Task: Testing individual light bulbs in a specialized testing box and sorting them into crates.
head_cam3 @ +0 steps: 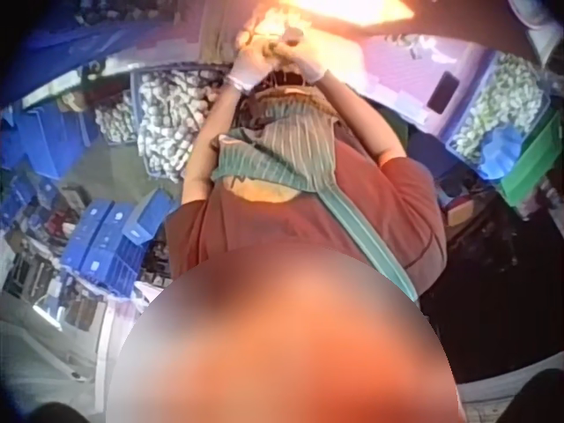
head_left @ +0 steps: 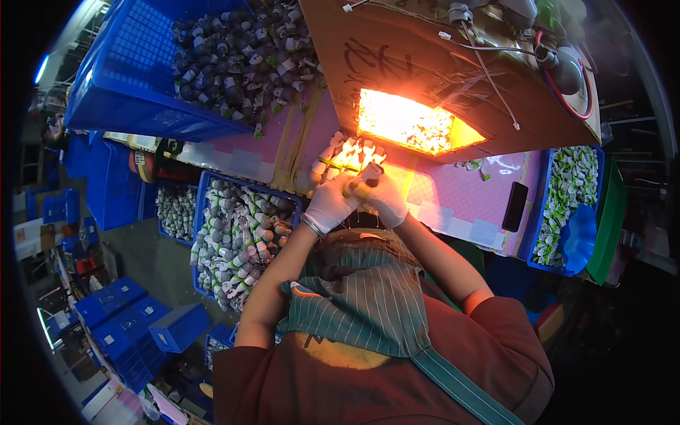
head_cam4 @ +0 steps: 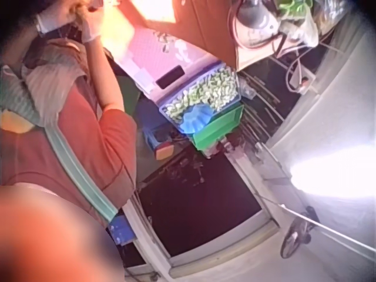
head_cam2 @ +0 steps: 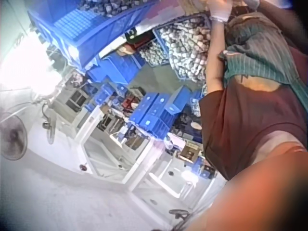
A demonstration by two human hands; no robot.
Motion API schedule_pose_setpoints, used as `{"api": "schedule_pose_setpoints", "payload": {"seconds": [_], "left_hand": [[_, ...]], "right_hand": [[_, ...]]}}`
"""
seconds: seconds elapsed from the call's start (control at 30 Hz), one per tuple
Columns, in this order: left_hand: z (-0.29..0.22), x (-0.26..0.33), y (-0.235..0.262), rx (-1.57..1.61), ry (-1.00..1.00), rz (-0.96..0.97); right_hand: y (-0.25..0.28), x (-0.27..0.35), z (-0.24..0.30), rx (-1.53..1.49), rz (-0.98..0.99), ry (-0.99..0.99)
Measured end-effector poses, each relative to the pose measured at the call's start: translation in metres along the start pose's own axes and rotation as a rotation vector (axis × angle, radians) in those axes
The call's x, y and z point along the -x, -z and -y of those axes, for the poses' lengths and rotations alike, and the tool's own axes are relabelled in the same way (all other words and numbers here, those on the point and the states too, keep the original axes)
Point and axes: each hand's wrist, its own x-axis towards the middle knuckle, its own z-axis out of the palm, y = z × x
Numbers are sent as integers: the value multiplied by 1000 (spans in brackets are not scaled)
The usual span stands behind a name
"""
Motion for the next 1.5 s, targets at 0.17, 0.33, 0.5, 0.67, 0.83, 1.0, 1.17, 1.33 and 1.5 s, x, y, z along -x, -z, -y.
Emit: {"api": "schedule_pose_setpoints", "payload": {"seconds": [0.17, 0.33, 0.5, 0.67, 0.83, 1.0, 1.17, 1.33, 1.5], "left_hand": [[-24, -1, 15, -369, -265, -249], [-34, -1, 29, -638, -505, -154], [-19, -6, 28, -405, -432, -82], [-17, -5, 41, 581, 470, 429], [-13, -12, 40, 885, 504, 490], [22, -36, 25, 638, 480, 155], [32, -60, -2, 263, 317, -9], [24, -72, -23, -246, 134, -136], [51, -77, -24, -265, -96, -267]], "right_hand": [[40, -8, 33, -167, 430, -489], [41, -6, 56, -247, 330, -670], [25, 0, 64, 540, 256, -157], [14, 3, 83, 1274, 325, 567], [15, -9, 80, 1235, 211, 381], [42, -15, 52, 960, -23, 873], [55, -9, 33, 839, -258, 545], [56, -4, 24, 844, -296, 424], [62, -5, 13, 832, -355, 300]]}}
